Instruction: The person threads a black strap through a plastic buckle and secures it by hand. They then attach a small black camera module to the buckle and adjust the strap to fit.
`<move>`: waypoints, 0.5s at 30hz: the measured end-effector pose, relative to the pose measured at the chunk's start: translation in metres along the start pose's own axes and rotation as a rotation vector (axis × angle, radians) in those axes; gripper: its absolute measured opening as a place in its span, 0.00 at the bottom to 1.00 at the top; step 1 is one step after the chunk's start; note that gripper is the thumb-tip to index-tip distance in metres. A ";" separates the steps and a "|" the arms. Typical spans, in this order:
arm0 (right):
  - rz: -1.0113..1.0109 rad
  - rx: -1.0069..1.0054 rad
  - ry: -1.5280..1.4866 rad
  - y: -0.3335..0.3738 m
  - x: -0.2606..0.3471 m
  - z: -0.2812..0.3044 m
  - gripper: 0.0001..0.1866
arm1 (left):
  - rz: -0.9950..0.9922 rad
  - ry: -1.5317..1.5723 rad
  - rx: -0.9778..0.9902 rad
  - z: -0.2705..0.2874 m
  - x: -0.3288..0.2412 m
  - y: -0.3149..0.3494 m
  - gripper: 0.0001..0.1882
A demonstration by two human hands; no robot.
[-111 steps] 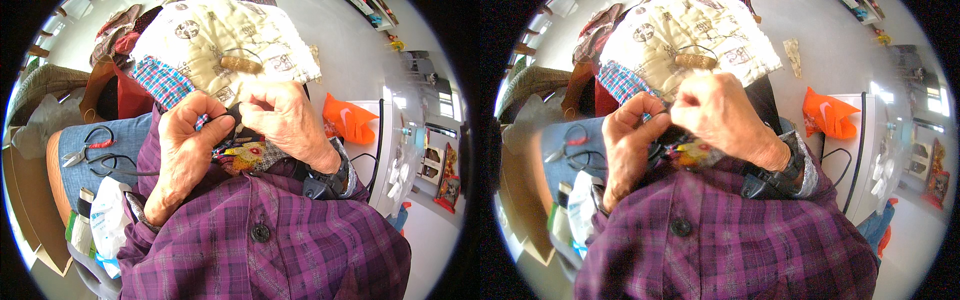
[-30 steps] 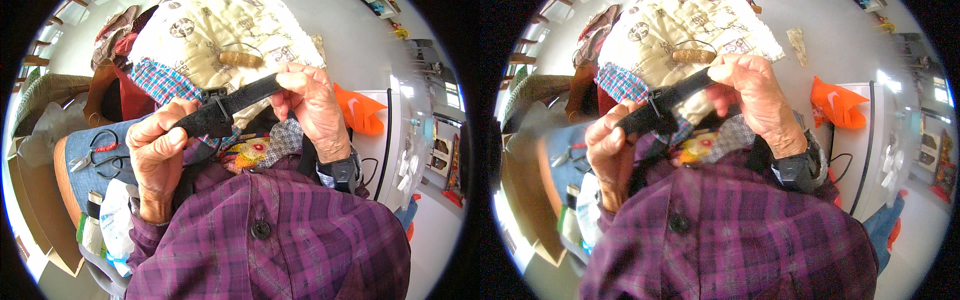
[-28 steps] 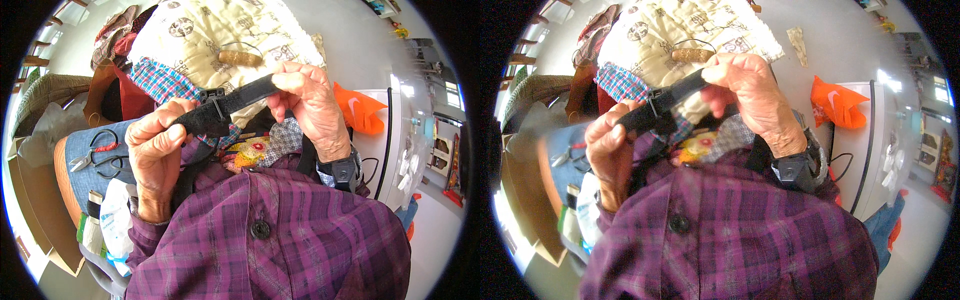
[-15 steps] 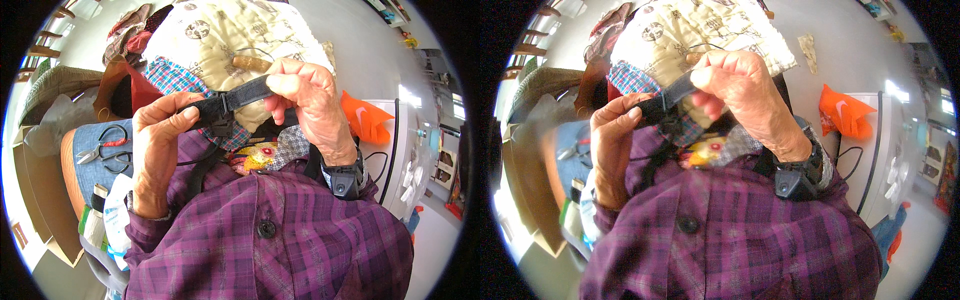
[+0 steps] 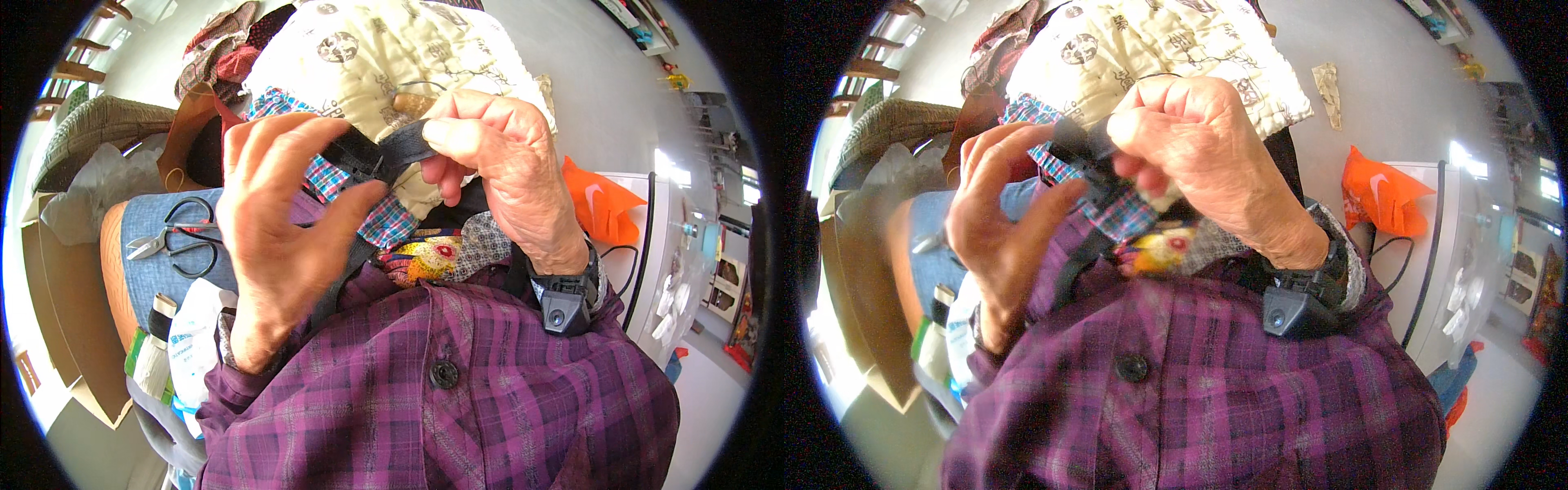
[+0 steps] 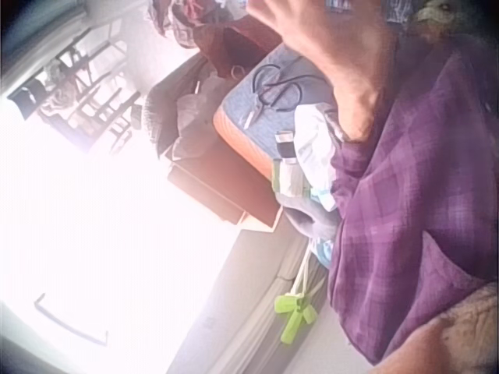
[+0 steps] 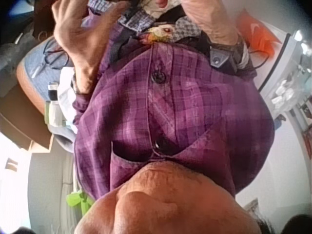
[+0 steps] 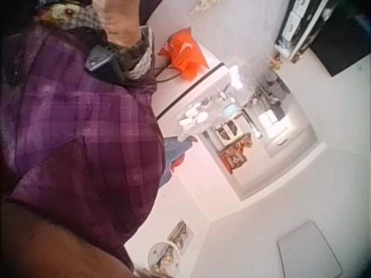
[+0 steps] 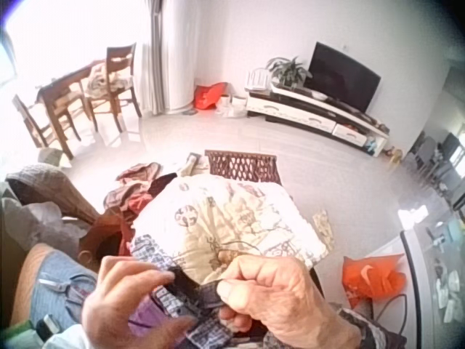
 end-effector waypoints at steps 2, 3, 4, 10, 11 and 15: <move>0.005 0.007 -0.001 -0.001 0.000 -0.002 0.14 | -0.191 -0.128 -0.039 -0.008 -0.012 -0.002 0.22; 0.017 0.013 -0.006 -0.001 0.000 -0.004 0.14 | -0.255 -0.120 -0.078 -0.014 -0.016 -0.003 0.22; 0.021 0.010 -0.019 -0.002 0.000 -0.005 0.13 | -0.309 -0.142 -0.092 -0.018 -0.018 -0.003 0.21; 0.030 0.000 -0.028 -0.002 0.001 -0.009 0.13 | -0.317 -0.261 -0.188 -0.029 -0.021 0.004 0.20; 0.030 0.003 -0.034 -0.002 0.001 -0.010 0.13 | -0.307 -0.260 -0.226 -0.029 -0.022 0.005 0.18; 0.057 0.106 -0.101 -0.001 0.002 -0.013 0.13 | -0.303 -0.251 -0.277 -0.024 -0.024 0.009 0.15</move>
Point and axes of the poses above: each hand's wrist, its own y-axis away from the middle knuckle, its own z-axis out of the back of the hand, x = y × z, the point moved 5 cm from there along -y, towards the middle knuckle, and after that the axes turned 1 degree about -z, right-handed, at the moved point
